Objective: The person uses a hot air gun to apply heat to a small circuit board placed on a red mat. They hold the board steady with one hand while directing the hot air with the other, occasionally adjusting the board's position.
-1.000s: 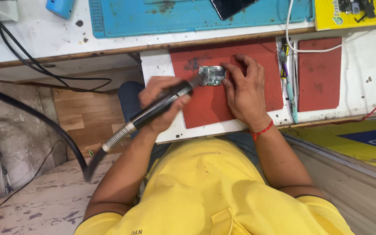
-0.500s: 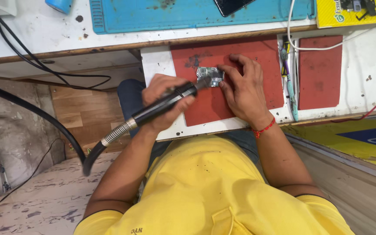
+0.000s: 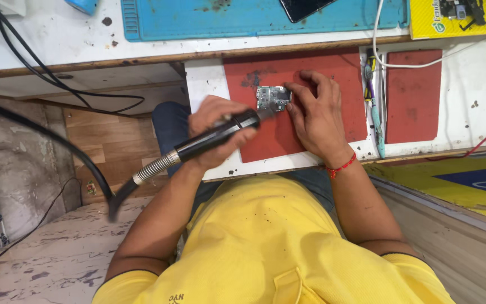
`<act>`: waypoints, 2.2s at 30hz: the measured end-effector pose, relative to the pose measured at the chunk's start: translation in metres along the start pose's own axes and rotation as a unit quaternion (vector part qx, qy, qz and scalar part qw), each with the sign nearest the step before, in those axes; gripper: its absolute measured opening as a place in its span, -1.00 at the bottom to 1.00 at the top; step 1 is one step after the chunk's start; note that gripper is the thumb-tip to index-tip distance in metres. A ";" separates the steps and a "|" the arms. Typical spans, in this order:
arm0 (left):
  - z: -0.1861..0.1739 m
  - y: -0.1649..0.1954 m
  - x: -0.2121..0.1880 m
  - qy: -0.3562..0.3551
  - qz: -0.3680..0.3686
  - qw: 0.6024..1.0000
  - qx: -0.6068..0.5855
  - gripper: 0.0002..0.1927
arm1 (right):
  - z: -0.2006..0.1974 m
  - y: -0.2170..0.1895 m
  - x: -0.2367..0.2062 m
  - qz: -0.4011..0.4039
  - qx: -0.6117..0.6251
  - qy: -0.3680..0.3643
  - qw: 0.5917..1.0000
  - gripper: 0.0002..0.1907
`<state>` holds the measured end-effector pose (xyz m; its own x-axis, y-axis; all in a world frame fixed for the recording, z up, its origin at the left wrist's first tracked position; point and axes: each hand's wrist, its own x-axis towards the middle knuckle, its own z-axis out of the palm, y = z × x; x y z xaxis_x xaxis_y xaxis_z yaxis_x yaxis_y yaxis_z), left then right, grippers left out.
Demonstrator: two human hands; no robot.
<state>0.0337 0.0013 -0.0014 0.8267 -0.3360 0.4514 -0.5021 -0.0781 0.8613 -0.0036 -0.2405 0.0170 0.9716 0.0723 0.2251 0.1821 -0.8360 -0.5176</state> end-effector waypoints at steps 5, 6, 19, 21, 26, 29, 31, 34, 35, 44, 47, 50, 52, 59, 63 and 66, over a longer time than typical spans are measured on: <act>0.000 0.000 -0.002 0.062 -0.035 0.997 0.023 -0.67 | 0.002 0.000 0.002 0.027 -0.004 0.024 0.999 -0.61; 0.000 0.001 -0.002 0.072 -0.052 0.996 0.018 -0.68 | 0.002 0.000 0.001 0.037 -0.006 0.027 0.999 -0.61; -0.001 0.005 0.002 0.028 -0.012 0.999 0.025 -0.73 | 0.002 0.002 0.000 0.032 -0.008 0.014 0.999 -0.61; -0.001 0.005 0.001 0.047 -0.020 0.999 0.012 -0.72 | 0.002 0.002 0.000 0.033 -0.002 0.011 0.999 -0.61; 0.000 0.003 0.002 0.049 -0.043 0.998 0.006 -0.61 | -0.001 0.000 0.001 0.012 -0.002 0.006 1.000 -0.62; 0.001 0.001 0.003 0.023 -0.026 0.999 -0.006 -0.59 | -0.002 -0.001 0.001 0.010 -0.003 0.002 1.000 -0.62; 0.002 0.001 0.002 0.014 -0.014 1.000 0.000 -0.62 | -0.003 -0.001 0.000 0.009 -0.004 -0.003 1.000 -0.62; 0.001 0.002 0.000 0.046 -0.025 0.998 0.017 -0.68 | -0.002 -0.001 0.001 0.006 0.001 -0.002 1.000 -0.61; 0.001 0.002 0.000 0.032 -0.023 0.999 0.012 -0.68 | -0.002 -0.001 0.001 0.007 0.002 -0.003 1.000 -0.61; 0.000 0.008 0.005 0.010 -0.003 1.000 0.015 -0.65 | -0.001 -0.001 0.001 0.010 -0.001 0.005 1.000 -0.63; 0.000 0.009 0.005 0.045 -0.028 0.998 0.034 -0.67 | 0.001 0.002 -0.002 0.001 -0.005 0.008 1.000 -0.62; -0.001 0.008 0.005 -0.044 -0.049 0.996 0.052 -0.74 | 0.003 0.004 -0.002 0.004 -0.008 0.009 1.000 -0.62; 0.000 0.005 0.005 -0.054 -0.036 0.997 0.048 -0.72 | 0.003 0.004 -0.002 0.001 -0.016 0.012 1.000 -0.62; 0.008 -0.006 0.001 0.035 0.020 0.999 0.019 -0.69 | 0.004 0.004 0.004 0.020 -0.014 0.014 1.000 -0.63; 0.009 -0.007 -0.001 0.113 -0.026 0.993 0.031 -0.68 | 0.004 0.007 0.000 0.009 -0.022 0.016 1.000 -0.63; 0.009 -0.004 -0.001 0.015 0.011 1.000 -0.001 -0.65 | 0.004 0.008 0.000 0.009 -0.017 0.013 1.000 -0.63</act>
<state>0.0331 -0.0063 -0.0070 0.8227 -0.3099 0.4765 -0.5194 -0.0691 0.8518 -0.0013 -0.2449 0.0098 0.9704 0.0421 0.2377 0.1582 -0.8547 -0.4944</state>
